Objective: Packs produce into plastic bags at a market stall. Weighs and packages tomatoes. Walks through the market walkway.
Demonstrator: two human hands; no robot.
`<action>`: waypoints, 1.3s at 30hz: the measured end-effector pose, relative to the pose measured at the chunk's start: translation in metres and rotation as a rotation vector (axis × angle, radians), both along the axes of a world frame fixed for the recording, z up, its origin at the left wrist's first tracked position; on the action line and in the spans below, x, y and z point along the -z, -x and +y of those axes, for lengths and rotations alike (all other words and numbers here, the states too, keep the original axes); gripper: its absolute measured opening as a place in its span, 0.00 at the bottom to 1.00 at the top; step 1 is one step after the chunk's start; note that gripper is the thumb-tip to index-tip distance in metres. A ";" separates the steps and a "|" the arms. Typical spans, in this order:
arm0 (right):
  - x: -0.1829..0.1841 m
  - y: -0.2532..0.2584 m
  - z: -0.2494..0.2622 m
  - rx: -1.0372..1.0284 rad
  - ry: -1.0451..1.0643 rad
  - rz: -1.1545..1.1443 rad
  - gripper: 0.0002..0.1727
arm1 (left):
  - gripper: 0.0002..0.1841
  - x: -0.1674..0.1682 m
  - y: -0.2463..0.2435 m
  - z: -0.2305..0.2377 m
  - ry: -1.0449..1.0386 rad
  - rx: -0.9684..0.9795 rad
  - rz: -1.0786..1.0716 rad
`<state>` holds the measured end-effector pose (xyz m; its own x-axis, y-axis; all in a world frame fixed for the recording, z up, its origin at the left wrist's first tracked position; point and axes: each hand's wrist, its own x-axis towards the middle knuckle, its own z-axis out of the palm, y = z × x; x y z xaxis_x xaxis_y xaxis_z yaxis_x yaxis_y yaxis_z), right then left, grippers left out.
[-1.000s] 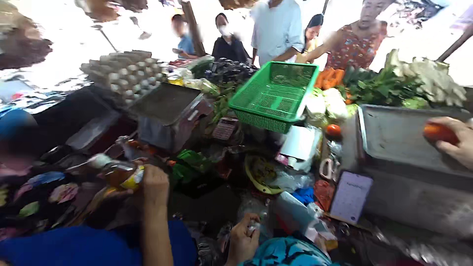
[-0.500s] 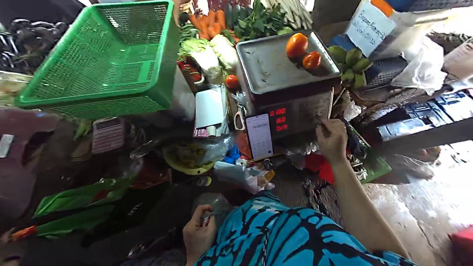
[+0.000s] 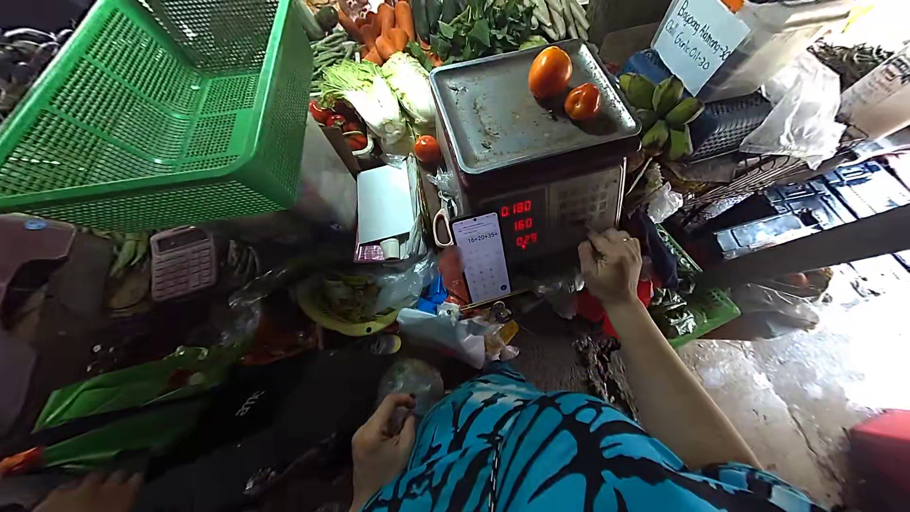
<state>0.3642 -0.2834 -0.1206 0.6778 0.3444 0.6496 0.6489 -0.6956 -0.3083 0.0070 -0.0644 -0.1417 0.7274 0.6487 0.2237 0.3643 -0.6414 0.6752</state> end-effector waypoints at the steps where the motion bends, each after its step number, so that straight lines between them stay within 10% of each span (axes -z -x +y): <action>1: -0.001 0.001 -0.001 0.007 0.035 0.038 0.21 | 0.10 -0.001 -0.001 0.001 -0.005 0.003 0.003; 15: -0.076 -0.013 0.007 0.144 0.149 0.409 0.23 | 0.09 0.001 -0.003 0.007 -0.009 0.098 0.023; 25: -0.003 0.095 0.029 -0.376 0.037 0.215 0.18 | 0.10 0.005 0.005 0.011 -0.010 0.170 0.055; 39: 0.009 0.113 0.067 -0.491 0.146 0.223 0.22 | 0.10 0.005 0.017 0.010 -0.025 0.155 0.070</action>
